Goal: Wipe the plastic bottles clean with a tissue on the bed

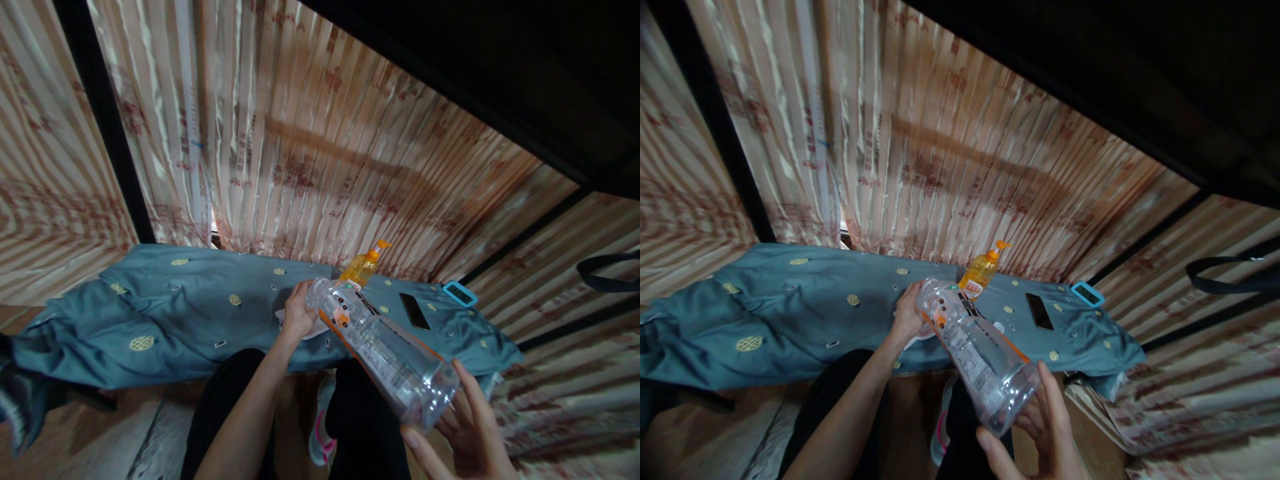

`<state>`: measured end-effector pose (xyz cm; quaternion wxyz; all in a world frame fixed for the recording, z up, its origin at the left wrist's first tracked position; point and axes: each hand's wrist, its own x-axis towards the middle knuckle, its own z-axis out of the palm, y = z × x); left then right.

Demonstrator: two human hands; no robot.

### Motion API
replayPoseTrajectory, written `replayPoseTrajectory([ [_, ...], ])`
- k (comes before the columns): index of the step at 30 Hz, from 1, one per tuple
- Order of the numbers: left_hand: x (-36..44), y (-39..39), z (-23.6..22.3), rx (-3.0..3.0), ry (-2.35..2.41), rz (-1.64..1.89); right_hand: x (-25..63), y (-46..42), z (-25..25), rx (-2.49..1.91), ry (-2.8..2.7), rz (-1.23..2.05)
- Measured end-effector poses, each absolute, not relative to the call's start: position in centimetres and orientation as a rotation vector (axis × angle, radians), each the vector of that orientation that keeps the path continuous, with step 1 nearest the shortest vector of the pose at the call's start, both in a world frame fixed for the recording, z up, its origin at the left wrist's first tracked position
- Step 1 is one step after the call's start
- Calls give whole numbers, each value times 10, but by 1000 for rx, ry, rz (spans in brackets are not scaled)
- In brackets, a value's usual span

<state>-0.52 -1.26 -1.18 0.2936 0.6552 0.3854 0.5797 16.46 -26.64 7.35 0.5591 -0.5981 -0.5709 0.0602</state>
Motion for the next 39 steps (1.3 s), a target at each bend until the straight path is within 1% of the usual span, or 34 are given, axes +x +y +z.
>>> replayPoseTrajectory([
  [6,-4,-11,-15,1755,1046,1555,168,-267,70,-1416,-1336,105],
  [13,-4,-12,-14,1759,1058,1547,168,-268,70,-1403,-1358,139],
  [22,-4,-14,-13,1757,1037,1541,175,-266,70,-1305,-1468,153],
  [39,-3,-12,-16,1773,1054,1568,167,-266,73,-1355,-1364,159],
])
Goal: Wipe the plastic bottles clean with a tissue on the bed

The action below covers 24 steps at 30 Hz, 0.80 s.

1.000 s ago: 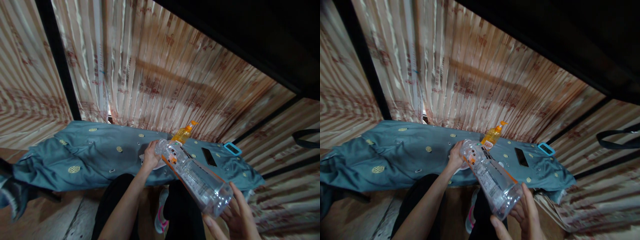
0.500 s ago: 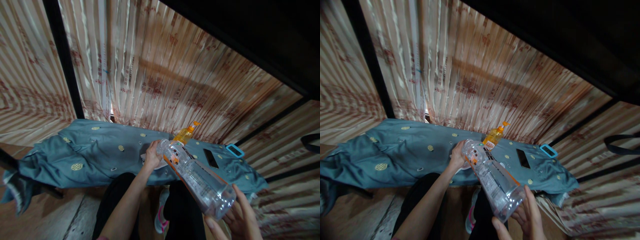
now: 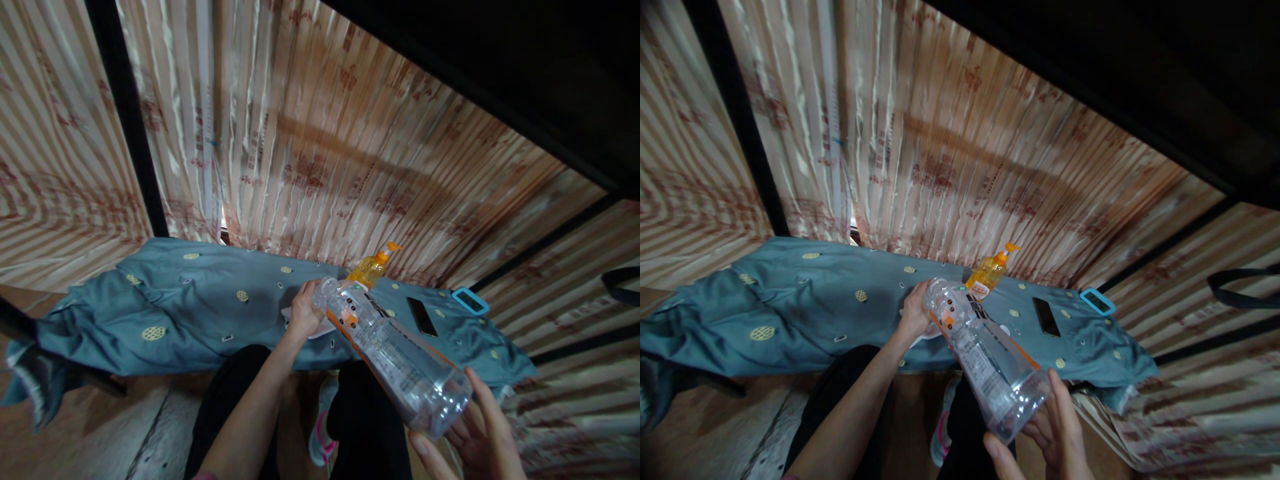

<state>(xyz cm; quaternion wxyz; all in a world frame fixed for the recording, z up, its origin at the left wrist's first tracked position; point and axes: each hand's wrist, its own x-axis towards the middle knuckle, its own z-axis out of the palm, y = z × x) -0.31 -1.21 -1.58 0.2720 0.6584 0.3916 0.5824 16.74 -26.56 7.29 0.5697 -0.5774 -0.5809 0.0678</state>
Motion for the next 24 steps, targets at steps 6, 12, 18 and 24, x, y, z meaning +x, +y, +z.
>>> replayPoseTrajectory([
  [6,-3,-10,-17,1793,1059,1561,175,-265,73,-1342,-1456,171],
  [12,-3,-10,-19,1792,1062,1567,171,-262,76,-1299,-1475,178],
  [18,-4,-11,-17,1789,1064,1561,169,-263,78,-1296,-1475,174],
  [24,-4,-12,-15,1786,1057,1574,175,-264,75,-1309,-1490,167],
])
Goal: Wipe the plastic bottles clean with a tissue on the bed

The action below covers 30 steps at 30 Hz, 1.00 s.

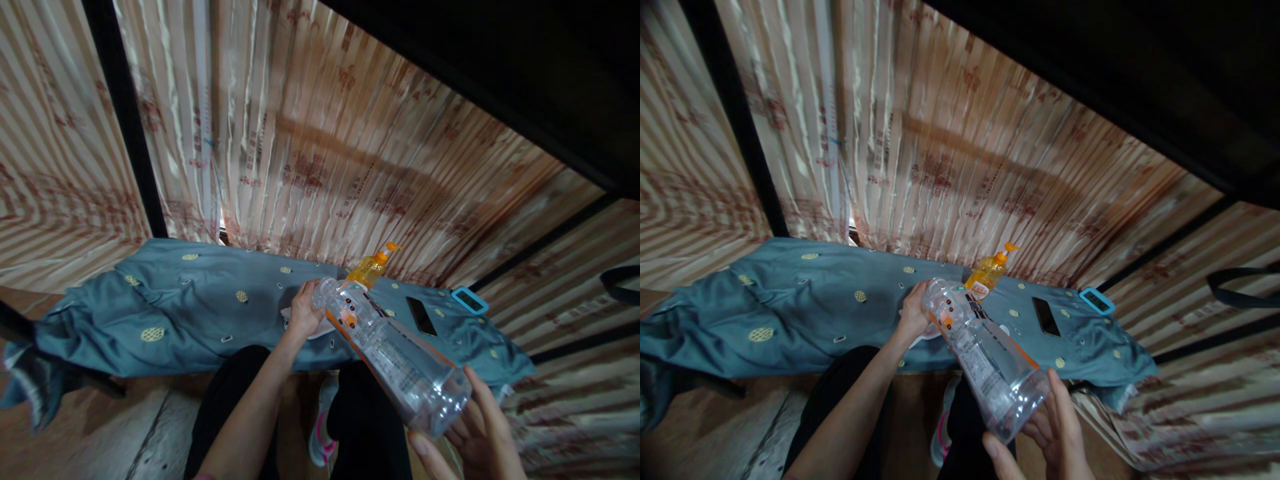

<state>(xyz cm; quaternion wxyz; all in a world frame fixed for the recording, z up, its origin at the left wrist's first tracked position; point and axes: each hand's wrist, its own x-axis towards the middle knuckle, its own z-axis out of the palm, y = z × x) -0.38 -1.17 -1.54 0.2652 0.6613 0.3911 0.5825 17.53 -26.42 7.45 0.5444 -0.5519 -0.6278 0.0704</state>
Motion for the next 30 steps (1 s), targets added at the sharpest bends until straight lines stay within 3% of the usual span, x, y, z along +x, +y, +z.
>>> replayPoseTrajectory([
  [30,-4,-12,-14,1774,1052,1569,165,-262,80,-1327,-1462,118],
])
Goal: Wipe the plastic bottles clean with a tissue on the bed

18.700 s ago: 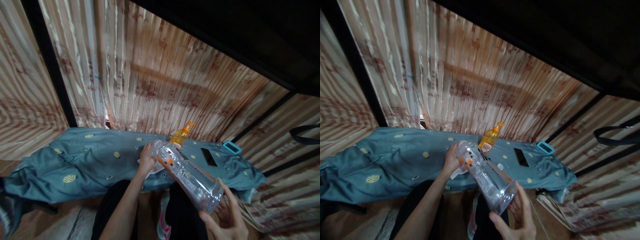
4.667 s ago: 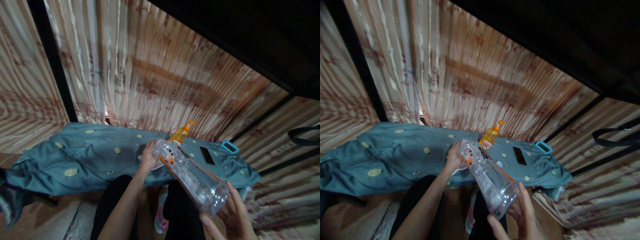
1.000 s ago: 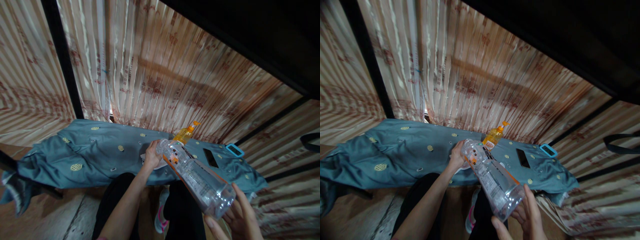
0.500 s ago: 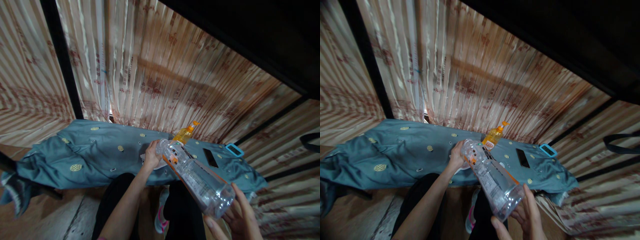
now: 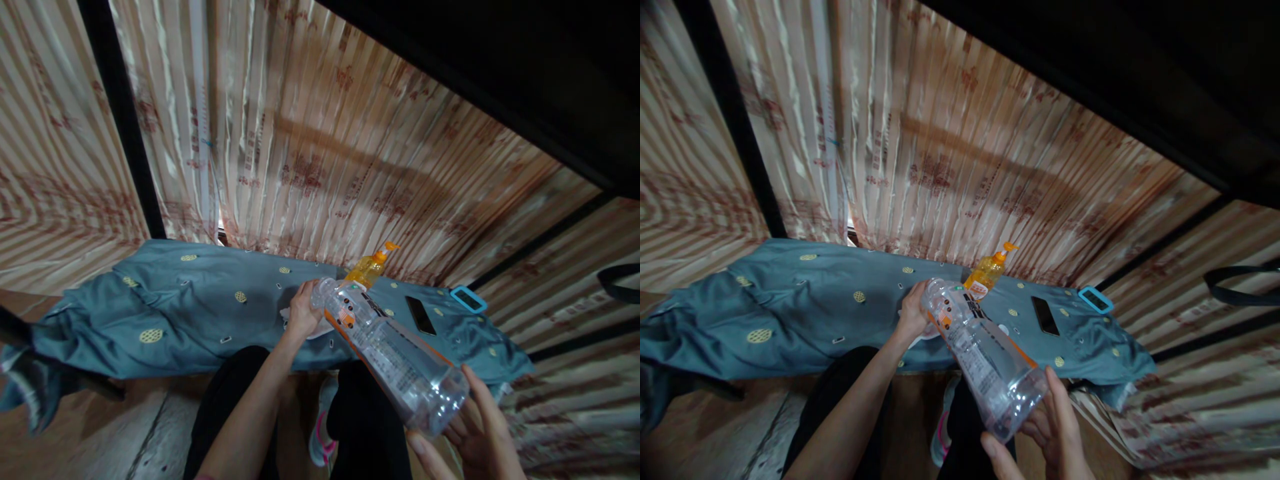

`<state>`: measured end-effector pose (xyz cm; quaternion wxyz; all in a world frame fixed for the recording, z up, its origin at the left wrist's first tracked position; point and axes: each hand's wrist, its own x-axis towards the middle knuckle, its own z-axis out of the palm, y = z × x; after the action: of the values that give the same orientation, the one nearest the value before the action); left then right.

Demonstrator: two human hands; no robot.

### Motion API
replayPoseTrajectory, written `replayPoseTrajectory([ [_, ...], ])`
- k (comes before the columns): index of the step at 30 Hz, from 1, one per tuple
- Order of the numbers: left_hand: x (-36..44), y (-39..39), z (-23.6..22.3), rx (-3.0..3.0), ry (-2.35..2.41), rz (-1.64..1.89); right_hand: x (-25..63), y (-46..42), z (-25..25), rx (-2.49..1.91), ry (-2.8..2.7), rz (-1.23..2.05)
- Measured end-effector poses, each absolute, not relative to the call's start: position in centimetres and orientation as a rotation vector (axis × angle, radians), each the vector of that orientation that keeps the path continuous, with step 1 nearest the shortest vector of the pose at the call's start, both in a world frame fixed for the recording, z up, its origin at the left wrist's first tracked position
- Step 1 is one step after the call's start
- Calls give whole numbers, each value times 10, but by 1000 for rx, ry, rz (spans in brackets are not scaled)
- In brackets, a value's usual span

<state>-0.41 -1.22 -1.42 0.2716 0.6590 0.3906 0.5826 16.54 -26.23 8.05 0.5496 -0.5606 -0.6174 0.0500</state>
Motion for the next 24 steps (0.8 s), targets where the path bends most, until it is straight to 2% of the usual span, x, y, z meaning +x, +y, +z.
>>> replayPoseTrajectory([
  [24,-3,-10,-17,1765,1065,1569,161,-264,81,-1432,-1332,92],
])
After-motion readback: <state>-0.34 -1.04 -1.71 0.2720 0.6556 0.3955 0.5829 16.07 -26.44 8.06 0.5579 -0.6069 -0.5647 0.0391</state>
